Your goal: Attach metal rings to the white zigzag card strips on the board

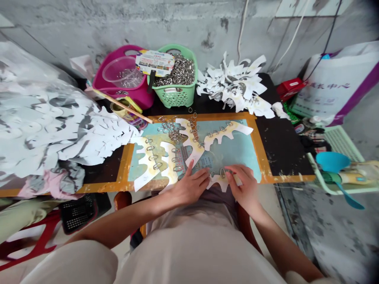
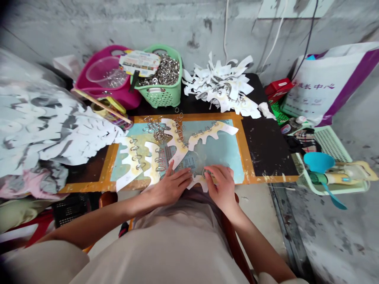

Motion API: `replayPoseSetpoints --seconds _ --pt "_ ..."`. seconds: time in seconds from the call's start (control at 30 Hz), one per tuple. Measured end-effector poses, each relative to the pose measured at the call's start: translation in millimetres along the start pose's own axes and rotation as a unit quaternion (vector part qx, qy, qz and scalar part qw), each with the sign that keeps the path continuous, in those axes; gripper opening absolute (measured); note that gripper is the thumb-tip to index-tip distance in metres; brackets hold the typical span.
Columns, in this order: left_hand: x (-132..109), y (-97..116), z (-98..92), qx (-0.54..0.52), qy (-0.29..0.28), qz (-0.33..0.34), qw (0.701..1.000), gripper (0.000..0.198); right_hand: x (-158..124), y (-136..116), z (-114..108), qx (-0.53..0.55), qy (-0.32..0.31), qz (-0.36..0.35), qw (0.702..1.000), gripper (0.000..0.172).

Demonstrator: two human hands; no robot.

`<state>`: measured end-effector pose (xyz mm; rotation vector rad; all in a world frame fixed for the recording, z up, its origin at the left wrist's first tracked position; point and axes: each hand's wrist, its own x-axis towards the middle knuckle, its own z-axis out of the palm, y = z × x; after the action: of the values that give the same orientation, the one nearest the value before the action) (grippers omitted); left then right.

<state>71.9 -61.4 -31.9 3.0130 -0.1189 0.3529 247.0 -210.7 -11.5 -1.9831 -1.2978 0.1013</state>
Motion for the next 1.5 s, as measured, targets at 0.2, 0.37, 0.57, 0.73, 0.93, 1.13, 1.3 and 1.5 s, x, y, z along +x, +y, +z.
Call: replayPoseSetpoints --seconds 0.2,0.37,0.57,0.73,0.93,1.13,1.3,1.5 --pt "1 10 4.3 0.01 0.025 -0.08 0.996 0.027 31 -5 18 -0.09 -0.167 -0.072 0.979 0.012" --pt "-6 19 0.8 0.009 0.075 -0.126 0.989 0.035 36 -9 21 -0.001 -0.253 -0.048 0.966 0.006" --pt "2 33 -22.1 -0.222 0.284 -0.324 0.875 0.045 38 -11 0 0.316 -0.154 0.12 0.928 0.015" --pt "35 41 -28.5 -0.515 0.19 -0.369 0.75 0.045 35 -28 -10 0.467 -0.044 0.185 0.864 0.04" --pt "53 30 -31.0 -0.678 0.13 -0.292 0.662 0.042 35 -36 -9 0.523 -0.021 0.243 0.817 0.036" --pt "49 15 -47.7 -0.683 0.081 -0.267 0.675 0.043 53 -10 -31 0.536 -0.236 0.233 0.776 0.048" --pt "47 4 -58.0 -0.659 -0.007 -0.22 0.719 0.038 68 -13 -40 0.385 -0.31 0.133 0.859 0.028" --pt "44 6 -60.0 -0.664 0.017 -0.246 0.705 0.034 66 -32 -44 0.338 -0.29 0.107 0.889 0.028"
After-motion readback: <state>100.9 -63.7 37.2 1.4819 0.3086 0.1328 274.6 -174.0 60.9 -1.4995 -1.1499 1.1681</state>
